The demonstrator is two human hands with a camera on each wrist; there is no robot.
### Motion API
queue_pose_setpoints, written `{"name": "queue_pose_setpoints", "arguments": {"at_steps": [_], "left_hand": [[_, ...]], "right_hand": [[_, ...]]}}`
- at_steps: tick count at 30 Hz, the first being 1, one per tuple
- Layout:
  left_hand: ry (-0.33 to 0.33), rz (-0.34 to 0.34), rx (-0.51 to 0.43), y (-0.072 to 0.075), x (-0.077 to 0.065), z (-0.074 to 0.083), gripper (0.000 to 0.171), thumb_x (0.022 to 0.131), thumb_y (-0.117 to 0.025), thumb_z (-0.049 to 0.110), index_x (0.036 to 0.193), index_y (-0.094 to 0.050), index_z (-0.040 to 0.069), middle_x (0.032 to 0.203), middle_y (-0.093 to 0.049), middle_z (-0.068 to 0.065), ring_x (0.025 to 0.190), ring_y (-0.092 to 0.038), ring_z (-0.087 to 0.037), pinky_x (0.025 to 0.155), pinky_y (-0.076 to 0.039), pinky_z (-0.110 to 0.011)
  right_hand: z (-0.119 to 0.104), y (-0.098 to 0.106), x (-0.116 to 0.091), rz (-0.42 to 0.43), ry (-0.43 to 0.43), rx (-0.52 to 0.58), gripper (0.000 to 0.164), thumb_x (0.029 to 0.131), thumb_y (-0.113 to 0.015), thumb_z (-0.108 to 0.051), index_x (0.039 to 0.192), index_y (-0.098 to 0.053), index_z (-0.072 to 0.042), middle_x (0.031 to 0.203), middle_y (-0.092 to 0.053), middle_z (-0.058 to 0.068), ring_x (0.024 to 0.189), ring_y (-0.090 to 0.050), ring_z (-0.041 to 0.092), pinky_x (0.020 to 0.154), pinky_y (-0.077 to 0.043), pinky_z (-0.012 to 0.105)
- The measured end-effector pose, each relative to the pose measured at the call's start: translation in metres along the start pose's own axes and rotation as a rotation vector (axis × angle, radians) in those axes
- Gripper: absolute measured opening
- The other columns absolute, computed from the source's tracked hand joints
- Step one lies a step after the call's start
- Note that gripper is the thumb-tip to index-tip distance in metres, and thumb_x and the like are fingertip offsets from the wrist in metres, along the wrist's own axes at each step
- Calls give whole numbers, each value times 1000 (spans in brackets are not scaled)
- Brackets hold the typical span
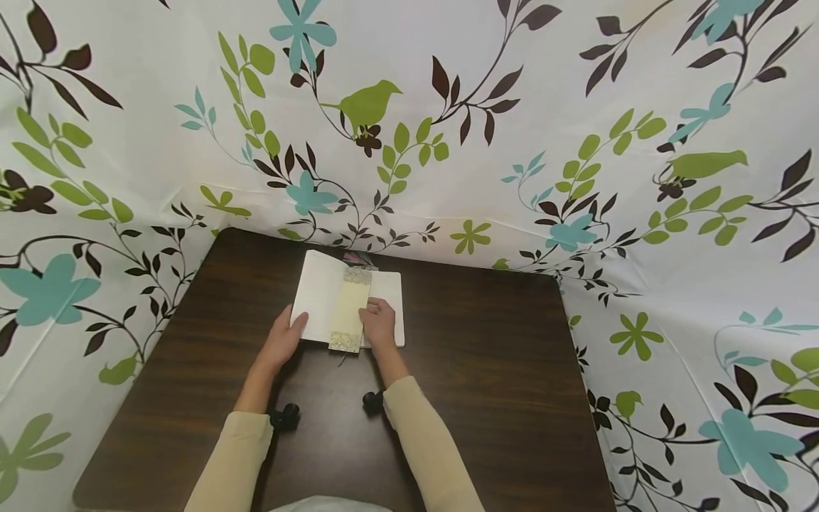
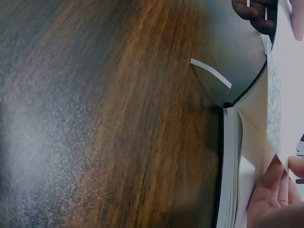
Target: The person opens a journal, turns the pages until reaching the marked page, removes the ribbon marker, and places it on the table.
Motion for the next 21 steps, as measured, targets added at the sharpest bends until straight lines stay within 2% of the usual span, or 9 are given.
{"name": "queue_pose_setpoints", "arguments": {"at_steps": [5,9,12,17,21], "left_hand": [[4,2,2,1,0,-1,67,118,-38,40,173,-18,8,178,-23,-20,166,-18,-41,132,-20,-64],[7,10,11,1,2,-3,67,118,-39,42,172,-19,8,178,-24,-19,165,-21,-41,131,-22,-64],[3,13,10,1,3,-4,65,118,-39,42,171,-23,8,176,-29,-20,164,-24,-41,130,-24,-64],[-9,16,-6,-1,4,-2,63,118,-39,38,170,-24,6,175,-30,-21,163,-25,-42,130,-24,-64],[0,17,-14,-1,4,-2,63,118,-39,38,171,-24,7,175,-30,-20,164,-25,-40,131,-24,-63]], "right_hand": [[-4,12,1,3,7,51,36,104,-69,-12,138,-68,0,116,-72,17,86,-65,19,71,-53,30],[-12,32,4,27,7,84,34,106,-68,-14,137,-69,-3,108,-69,7,80,-58,14,65,-48,28],[-16,53,9,51,2,99,33,107,-67,-16,138,-69,-6,107,-67,3,83,-57,14,66,-47,28],[-15,94,21,114,0,95,31,107,-68,-17,136,-70,-7,111,-68,3,90,-57,15,71,-46,28],[-12,123,25,157,-6,80,33,108,-66,-16,139,-69,-6,123,-66,9,103,-57,20,86,-48,34]]}}
Point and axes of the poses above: each hand's wrist, its own x-axis towards the middle knuckle, its own y-axis out of the back of the hand, z = x × y, the point moved 2 cm from there along x, towards the middle knuckle
